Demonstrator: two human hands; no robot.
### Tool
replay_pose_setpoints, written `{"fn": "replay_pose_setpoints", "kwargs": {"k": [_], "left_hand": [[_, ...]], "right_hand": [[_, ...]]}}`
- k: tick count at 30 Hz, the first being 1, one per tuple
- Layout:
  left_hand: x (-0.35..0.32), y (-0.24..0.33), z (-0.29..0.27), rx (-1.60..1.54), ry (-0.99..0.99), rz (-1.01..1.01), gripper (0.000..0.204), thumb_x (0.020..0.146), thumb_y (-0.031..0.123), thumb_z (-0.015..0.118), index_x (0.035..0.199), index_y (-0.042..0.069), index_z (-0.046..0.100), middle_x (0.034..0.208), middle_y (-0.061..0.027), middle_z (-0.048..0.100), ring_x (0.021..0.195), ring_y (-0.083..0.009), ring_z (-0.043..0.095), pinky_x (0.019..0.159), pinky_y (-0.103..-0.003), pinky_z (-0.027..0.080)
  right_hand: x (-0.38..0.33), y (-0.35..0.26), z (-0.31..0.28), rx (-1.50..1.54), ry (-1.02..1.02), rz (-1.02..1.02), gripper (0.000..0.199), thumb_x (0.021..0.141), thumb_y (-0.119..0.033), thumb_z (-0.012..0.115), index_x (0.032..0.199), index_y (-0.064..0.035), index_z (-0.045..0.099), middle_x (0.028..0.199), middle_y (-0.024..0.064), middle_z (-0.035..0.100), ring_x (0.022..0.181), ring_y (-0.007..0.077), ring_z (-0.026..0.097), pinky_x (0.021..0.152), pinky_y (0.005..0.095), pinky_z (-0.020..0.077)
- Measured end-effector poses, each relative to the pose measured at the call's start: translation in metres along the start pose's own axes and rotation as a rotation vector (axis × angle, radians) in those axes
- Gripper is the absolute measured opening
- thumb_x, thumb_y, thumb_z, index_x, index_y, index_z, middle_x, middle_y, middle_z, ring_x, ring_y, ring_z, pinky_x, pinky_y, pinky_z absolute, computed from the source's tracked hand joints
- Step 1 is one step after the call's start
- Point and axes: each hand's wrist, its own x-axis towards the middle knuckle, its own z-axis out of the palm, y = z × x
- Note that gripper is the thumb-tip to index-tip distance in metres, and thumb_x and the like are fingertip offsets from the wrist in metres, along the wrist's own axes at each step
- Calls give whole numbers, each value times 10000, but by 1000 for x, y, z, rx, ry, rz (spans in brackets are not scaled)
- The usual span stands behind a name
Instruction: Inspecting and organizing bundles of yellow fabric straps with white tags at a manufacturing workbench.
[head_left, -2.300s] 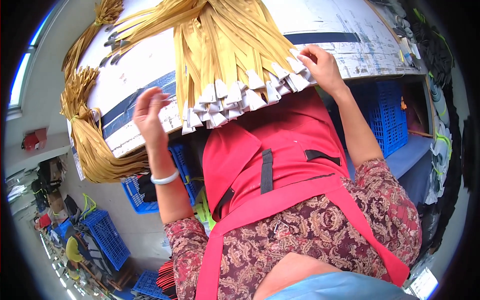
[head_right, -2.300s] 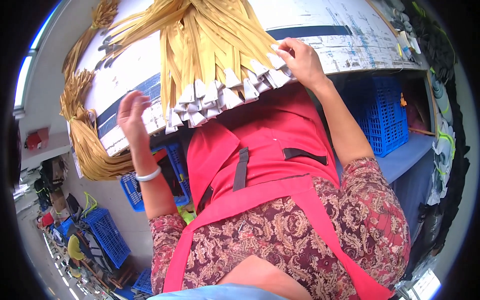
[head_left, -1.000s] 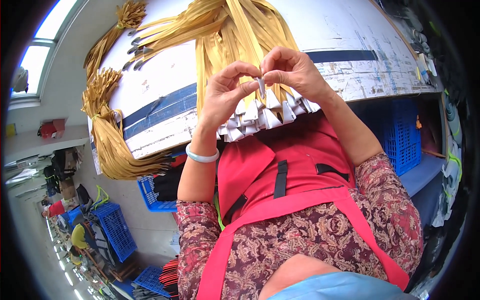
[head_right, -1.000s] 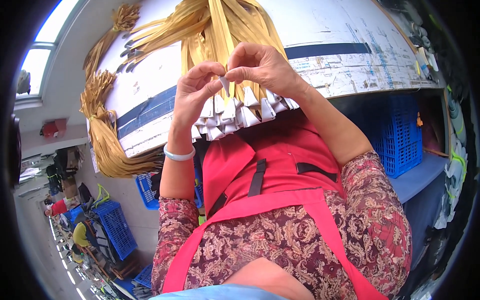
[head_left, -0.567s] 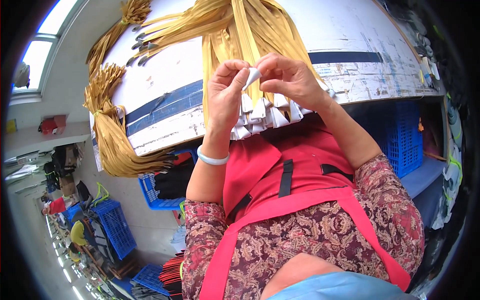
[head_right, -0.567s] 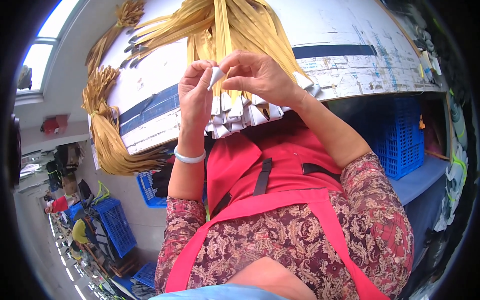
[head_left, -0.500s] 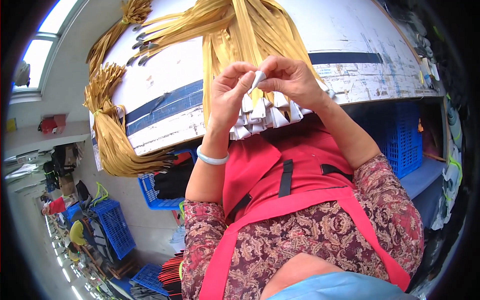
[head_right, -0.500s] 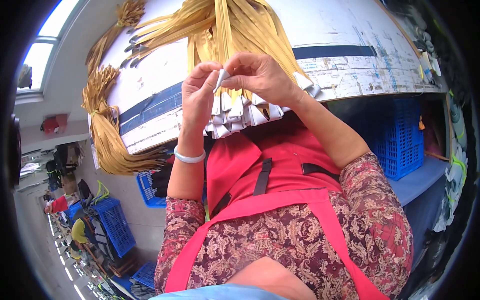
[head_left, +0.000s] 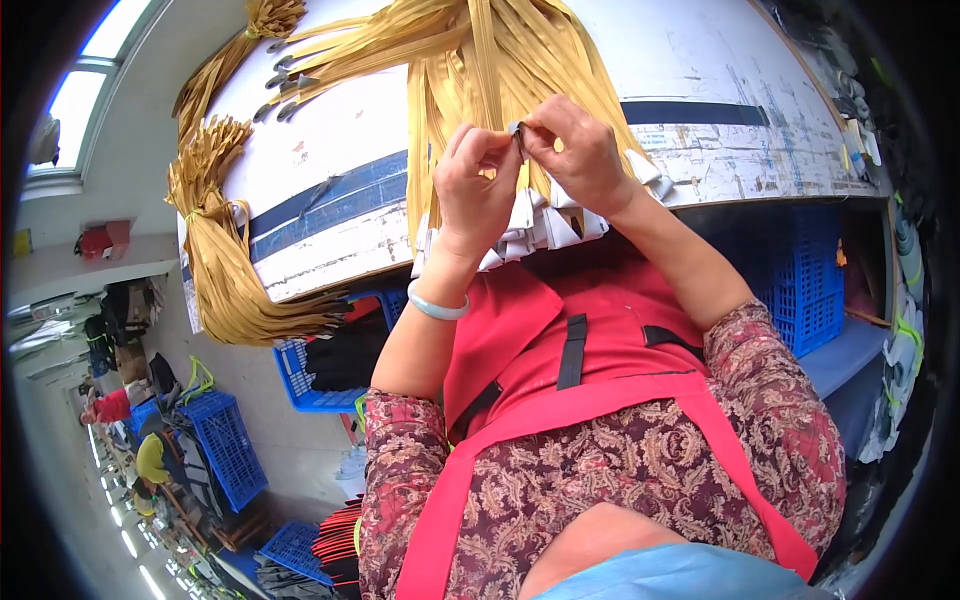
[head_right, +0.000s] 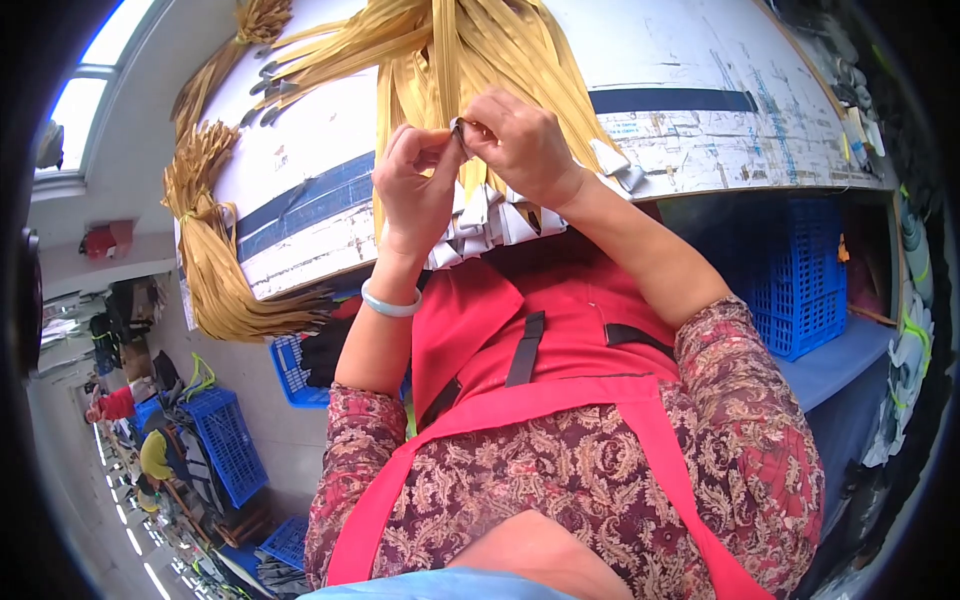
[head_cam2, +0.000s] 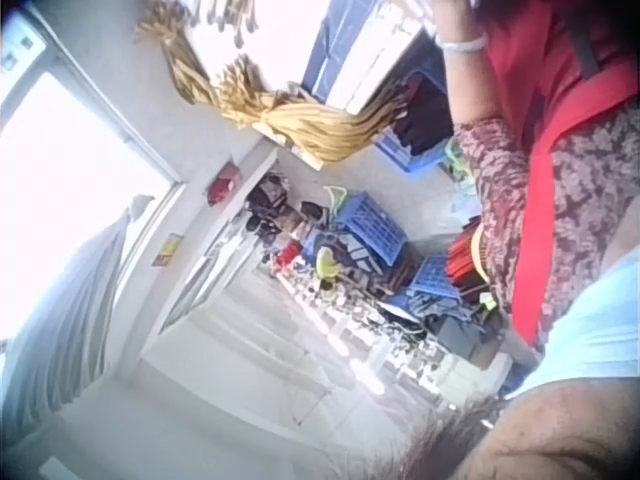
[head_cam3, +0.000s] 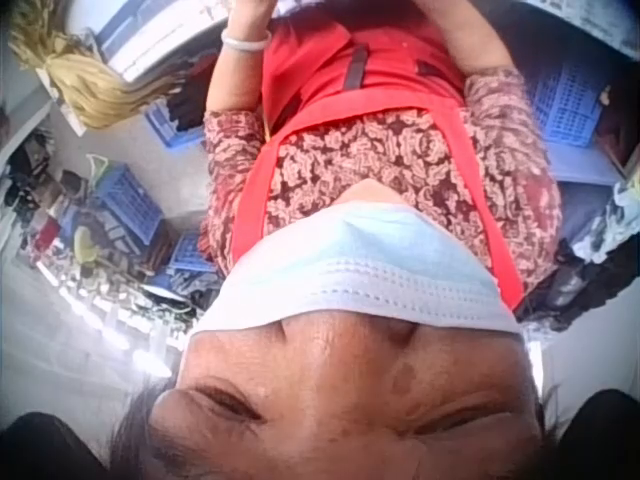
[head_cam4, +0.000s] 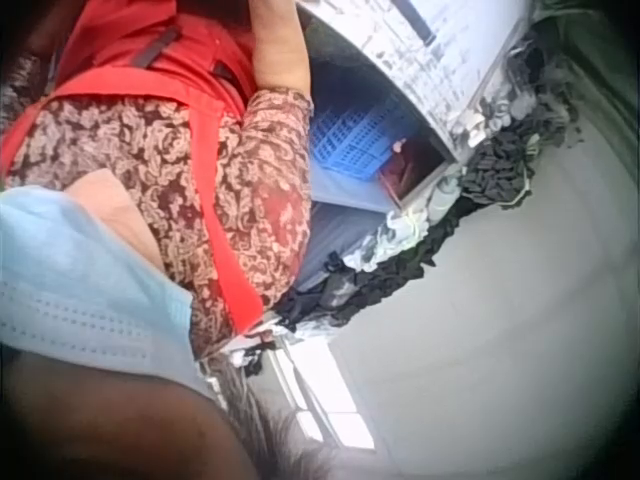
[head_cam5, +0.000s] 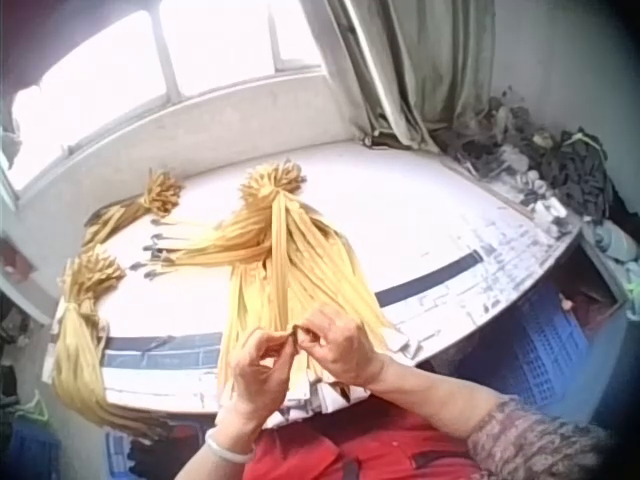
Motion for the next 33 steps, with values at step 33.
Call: {"fn": "replay_pose_setpoints", "kwargs": {"k": [33], "left_hand": [[-9,-84,-170,-439,480,-327,166,920,47,653,1080,3,650,937,-105,685,772,-181,691,690,-295,601]], "right_hand": [[-87,78,-128,-189,-164,746,222,897,-239,705,897,-18,689,770,31,651,686,101,583,649,260,488]]}}
